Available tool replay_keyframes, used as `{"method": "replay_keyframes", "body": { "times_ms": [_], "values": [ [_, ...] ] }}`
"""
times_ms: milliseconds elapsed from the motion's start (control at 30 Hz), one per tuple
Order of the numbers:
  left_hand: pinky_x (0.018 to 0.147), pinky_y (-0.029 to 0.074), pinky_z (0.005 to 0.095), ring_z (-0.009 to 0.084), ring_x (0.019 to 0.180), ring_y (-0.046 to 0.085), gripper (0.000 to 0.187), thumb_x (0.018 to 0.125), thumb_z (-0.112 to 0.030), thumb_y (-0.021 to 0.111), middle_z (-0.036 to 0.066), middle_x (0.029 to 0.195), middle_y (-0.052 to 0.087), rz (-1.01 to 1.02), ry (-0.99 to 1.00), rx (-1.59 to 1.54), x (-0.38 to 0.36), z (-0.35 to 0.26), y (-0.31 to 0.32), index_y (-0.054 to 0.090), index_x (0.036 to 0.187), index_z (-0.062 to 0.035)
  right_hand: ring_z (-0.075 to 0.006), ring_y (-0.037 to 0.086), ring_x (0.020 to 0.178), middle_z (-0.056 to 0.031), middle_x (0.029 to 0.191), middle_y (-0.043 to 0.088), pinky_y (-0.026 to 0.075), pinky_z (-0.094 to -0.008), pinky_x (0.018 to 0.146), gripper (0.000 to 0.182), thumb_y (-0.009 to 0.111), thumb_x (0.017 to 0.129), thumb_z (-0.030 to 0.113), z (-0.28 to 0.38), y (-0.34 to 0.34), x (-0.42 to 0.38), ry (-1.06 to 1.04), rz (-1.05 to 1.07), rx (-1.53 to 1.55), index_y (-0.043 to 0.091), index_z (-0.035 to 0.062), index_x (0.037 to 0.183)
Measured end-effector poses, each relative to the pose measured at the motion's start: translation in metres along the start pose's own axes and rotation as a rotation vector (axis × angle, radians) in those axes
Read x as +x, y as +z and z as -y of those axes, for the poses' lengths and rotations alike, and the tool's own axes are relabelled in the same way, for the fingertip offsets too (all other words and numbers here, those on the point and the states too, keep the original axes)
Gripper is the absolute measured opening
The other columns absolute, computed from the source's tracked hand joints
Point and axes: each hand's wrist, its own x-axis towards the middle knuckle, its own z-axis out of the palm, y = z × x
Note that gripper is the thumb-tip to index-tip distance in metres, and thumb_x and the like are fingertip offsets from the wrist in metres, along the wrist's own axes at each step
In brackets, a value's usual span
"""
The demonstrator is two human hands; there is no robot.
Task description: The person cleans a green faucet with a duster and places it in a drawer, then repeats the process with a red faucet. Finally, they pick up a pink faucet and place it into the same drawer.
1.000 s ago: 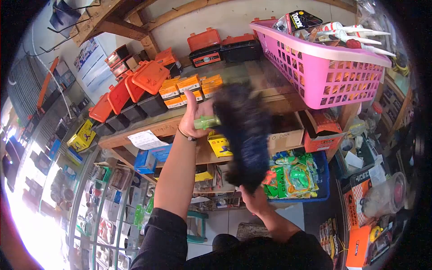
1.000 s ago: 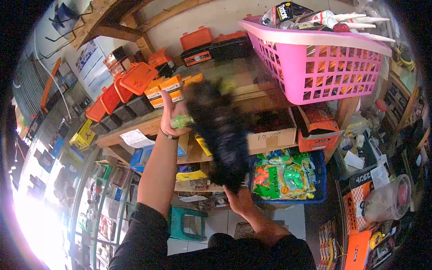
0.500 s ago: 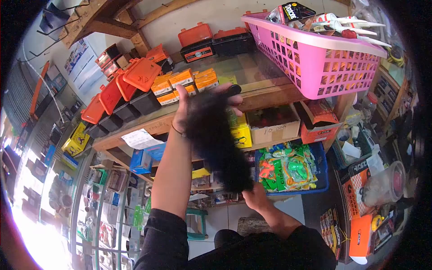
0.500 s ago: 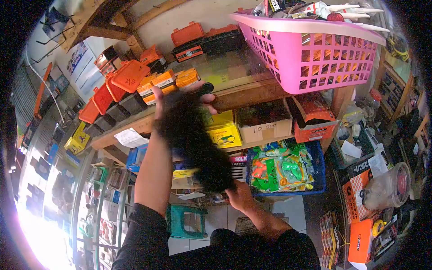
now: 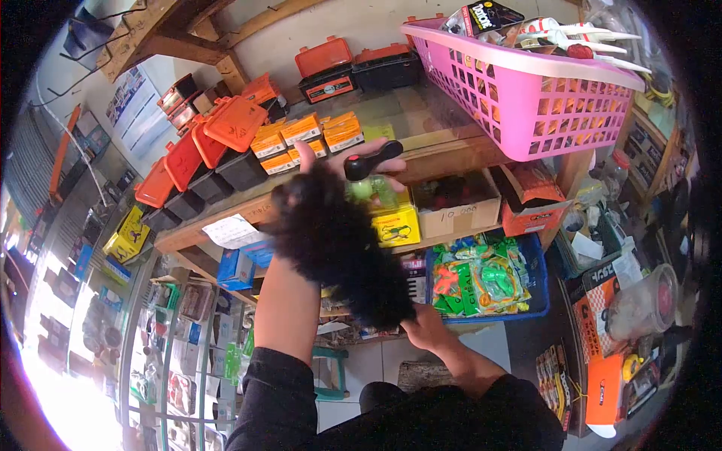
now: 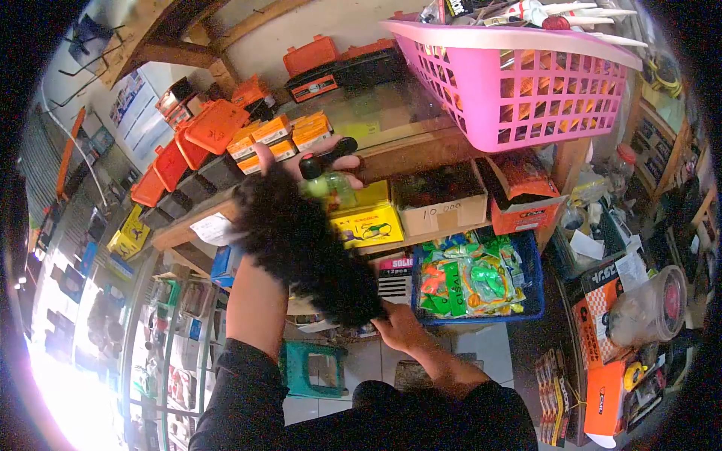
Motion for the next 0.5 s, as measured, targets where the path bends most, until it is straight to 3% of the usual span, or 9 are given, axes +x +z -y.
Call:
{"method": "replay_keyframes", "body": {
  "times_ms": [67,133,167,200,267,300,333,433,500],
  "values": [
    [0.084,0.04,0.0348,0.0291,0.105,0.047,0.105,0.063,-0.079,0.026,0.02,0.121,0.042,0.105,-0.031,0.013,0.0,0.001,-0.008,0.027,0.127,0.0031,-0.0368,0.057,0.063,-0.0192,0.062,0.056,0.043,-0.0402,0.056,0.021,0.052,0.078,0.021,0.005,0.0,-0.001,0.141,-0.01,0.082,0.054,-0.0001,0.083],
    [0.089,0.037,0.0358,0.0264,0.107,0.045,0.105,0.062,-0.079,0.029,0.017,0.122,0.041,0.016,-0.063,-0.281,-0.006,-0.001,-0.036,0.026,0.128,0.0032,-0.0373,0.057,0.064,-0.0197,0.062,0.055,0.043,-0.0407,0.056,0.022,0.052,0.078,0.02,-0.012,0.01,-0.005,0.22,-0.055,0.182,0.053,-0.0004,0.084],
    [0.094,0.033,0.0376,0.0246,0.11,0.043,0.105,0.061,-0.078,0.03,0.016,0.124,0.04,0.326,-0.055,-0.48,0.003,0.002,-0.027,0.025,0.128,0.0029,-0.0377,0.056,0.064,-0.0202,0.063,0.055,0.043,-0.0413,0.056,0.023,0.053,0.078,0.02,-0.007,0.012,-0.003,0.301,-0.098,0.279,0.053,-0.0007,0.086],
    [0.095,0.031,0.0399,0.0269,0.111,0.042,0.104,0.063,-0.077,0.029,0.017,0.125,0.038,0.344,-0.058,-0.424,0.005,0.0,-0.03,0.025,0.128,0.0033,-0.0377,0.056,0.064,-0.0202,0.063,0.055,0.043,-0.0413,0.056,0.023,0.053,0.078,0.02,-0.002,0.009,-0.002,0.302,-0.1,0.286,0.053,-0.0007,0.086],
    [0.092,0.034,0.041,0.031,0.107,0.045,0.103,0.064,-0.078,0.027,0.019,0.123,0.041,-0.09,0.011,-0.219,0.0,-0.002,-0.008,0.026,0.128,0.0028,-0.0371,0.055,0.061,-0.019,0.06,0.055,0.042,-0.0422,0.054,0.024,0.053,0.078,0.022,0.012,-0.005,-0.001,0.109,0.04,0.06,0.053,-0.0012,0.085],
    [0.088,0.037,0.0409,0.0341,0.103,0.047,0.101,0.064,-0.078,0.025,0.02,0.119,0.044,0.136,-0.032,-0.101,0.0,0.0,-0.004,0.028,0.127,0.0013,-0.0379,0.055,0.06,-0.018,0.059,0.055,0.042,-0.0423,0.054,0.025,0.053,0.079,0.023,0.012,-0.005,-0.001,0.104,0.051,0.084,0.053,-0.0017,0.084],
    [0.086,0.038,0.0386,0.0345,0.1,0.048,0.101,0.064,-0.078,0.025,0.021,0.116,0.046,0.047,-0.016,-0.098,-0.003,0.001,0.001,0.029,0.127,0.0012,-0.0379,0.055,0.06,-0.018,0.059,0.055,0.042,-0.0423,0.054,0.025,0.053,0.079,0.023,0.01,-0.005,-0.003,0.108,0.048,0.086,0.053,-0.0017,0.084],
    [0.086,0.038,0.0351,0.0327,0.101,0.048,0.103,0.064,-0.078,0.025,0.019,0.116,0.047,0.136,-0.008,-0.313,0.001,0.001,-0.007,0.029,0.126,0.0041,-0.0393,0.055,0.064,-0.0195,0.063,0.056,0.043,-0.043,0.056,0.024,0.053,0.078,0.022,0.009,-0.004,-0.002,-0.017,-0.107,0.055,0.053,-0.0013,0.086],
    [0.085,0.039,0.0327,0.0317,0.102,0.048,0.106,0.063,-0.08,0.021,0.019,0.116,0.047,0.265,-0.036,-0.476,0.003,-0.002,-0.01,0.027,0.126,0.0047,-0.0404,0.055,0.071,-0.023,0.071,0.057,0.043,-0.043,0.06,0.025,0.054,0.076,0.02,0.017,-0.009,-0.003,0.43,0.097,0.202,0.054,-0.0011,0.09]
  ]
}}
